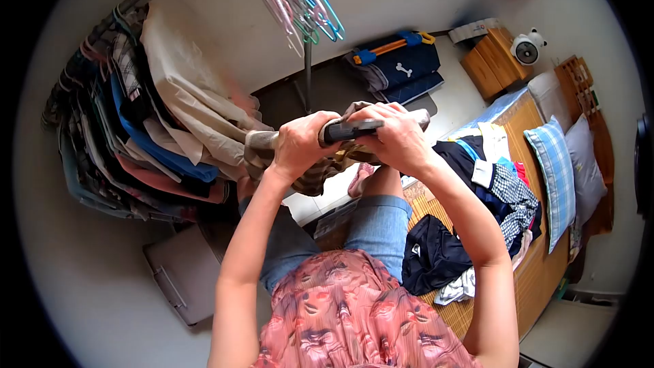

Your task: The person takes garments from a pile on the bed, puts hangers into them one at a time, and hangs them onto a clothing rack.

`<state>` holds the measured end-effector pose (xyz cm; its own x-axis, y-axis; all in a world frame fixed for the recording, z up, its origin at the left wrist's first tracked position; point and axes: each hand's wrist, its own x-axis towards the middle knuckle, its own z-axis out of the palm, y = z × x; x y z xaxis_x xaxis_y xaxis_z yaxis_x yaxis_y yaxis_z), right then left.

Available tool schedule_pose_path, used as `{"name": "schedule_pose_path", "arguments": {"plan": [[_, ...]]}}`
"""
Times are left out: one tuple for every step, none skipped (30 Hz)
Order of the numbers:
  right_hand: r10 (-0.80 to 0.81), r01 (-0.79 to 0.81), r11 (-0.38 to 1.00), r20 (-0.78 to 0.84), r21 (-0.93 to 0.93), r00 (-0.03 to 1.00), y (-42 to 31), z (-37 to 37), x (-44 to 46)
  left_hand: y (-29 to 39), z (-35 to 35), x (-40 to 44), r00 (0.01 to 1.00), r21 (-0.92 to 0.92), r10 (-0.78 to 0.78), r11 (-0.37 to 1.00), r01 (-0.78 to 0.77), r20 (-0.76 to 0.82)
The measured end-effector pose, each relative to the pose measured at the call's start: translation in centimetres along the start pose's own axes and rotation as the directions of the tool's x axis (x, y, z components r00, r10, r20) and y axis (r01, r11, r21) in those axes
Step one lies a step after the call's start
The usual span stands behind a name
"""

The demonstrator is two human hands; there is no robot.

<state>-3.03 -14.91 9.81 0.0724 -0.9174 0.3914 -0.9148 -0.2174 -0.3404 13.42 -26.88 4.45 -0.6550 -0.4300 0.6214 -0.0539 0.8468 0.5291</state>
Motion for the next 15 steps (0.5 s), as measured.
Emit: {"name": "schedule_pose_path", "arguments": {"plan": [[0.007, -0.008, 1.000, -0.017, -0.030, 1.000, 0.2, -0.1, -0.1, 0.3, -0.4, 0.1, 0.999, -0.012, -0.022, 1.000, 0.023, 0.029], [0.002, -0.002, 0.999, -0.004, -0.048, 1.000, 0.6, -0.3, -0.1, 0.3, -0.8, 0.3, 0.999, -0.064, 0.001, 0.998, 0.002, 0.045], [0.017, -0.019, 0.997, -0.031, -0.073, 0.999, 0.8, -0.4, -0.1, 0.1, -1.2, 0.4, 1.000, -0.061, 0.021, 0.998, -0.020, 0.016], [0.006, -0.011, 0.995, -0.041, -0.102, 0.999, 1.0, -0.6, 0.0, -0.1, -1.6, 0.5, 0.999, -0.057, 0.043, 0.997, -0.044, -0.012], [-0.004, -0.003, 0.991, -0.051, -0.130, 0.999, 1.1, -0.9, 0.2, -0.1, -1.9, 0.6, 0.997, -0.053, 0.066, 0.996, -0.068, -0.039], [0.014, -0.020, 0.991, -0.049, -0.129, 0.999, 1.2, -1.1, 0.3, 0.3, -2.5, 0.9, 0.992, -0.013, 0.090, 0.996, -0.091, -0.085], [0.022, -0.028, 0.989, -0.045, -0.143, 0.999, 1.3, -1.3, 0.5, 0.2, -2.6, 0.7, 0.998, -0.015, 0.008, 1.000, -0.008, -0.056], [0.025, -0.033, 0.985, -0.051, -0.170, 0.998, 1.4, -1.5, 0.6, 0.0, -2.8, 0.3, 0.997, -0.015, -0.076, 0.997, 0.075, -0.027], [0.026, -0.037, 0.980, -0.057, -0.197, 0.998, 1.4, -1.7, 0.7, 0.1, -3.0, 0.2, 0.987, -0.011, -0.158, 0.987, 0.158, 0.002], [0.023, -0.030, 0.976, -0.039, -0.214, 0.999, 1.2, -2.1, 0.8, 0.3, -3.1, 0.3, 0.986, 0.002, -0.165, 0.986, 0.165, -0.025], [0.003, -0.016, 0.969, -0.054, -0.246, 0.999, 1.5, -2.1, 0.8, 1.0, -3.2, 0.2, 0.975, -0.039, -0.216, 0.976, 0.215, -0.052], [-0.018, -0.002, 0.960, -0.070, -0.280, 0.997, 1.9, -2.2, 0.8, 2.2, -3.5, 0.4, 0.961, -0.082, -0.266, 0.962, 0.259, -0.080], [-0.035, 0.006, 0.950, -0.086, -0.313, 0.996, 2.3, -2.1, 0.7, 3.4, -3.8, 0.6, 0.944, -0.127, -0.315, 0.945, 0.302, -0.099], [0.014, -0.039, 0.935, -0.074, -0.351, 0.997, 2.8, -1.9, 0.5, 4.7, -3.8, 0.8, 0.935, -0.224, -0.337, 0.925, 0.308, -0.108], [0.011, -0.044, 0.929, -0.092, -0.367, 0.996, 3.2, -2.0, 0.3, 4.9, -3.7, 0.9, 0.979, -0.201, -0.168, 0.969, 0.144, -0.111]]}}
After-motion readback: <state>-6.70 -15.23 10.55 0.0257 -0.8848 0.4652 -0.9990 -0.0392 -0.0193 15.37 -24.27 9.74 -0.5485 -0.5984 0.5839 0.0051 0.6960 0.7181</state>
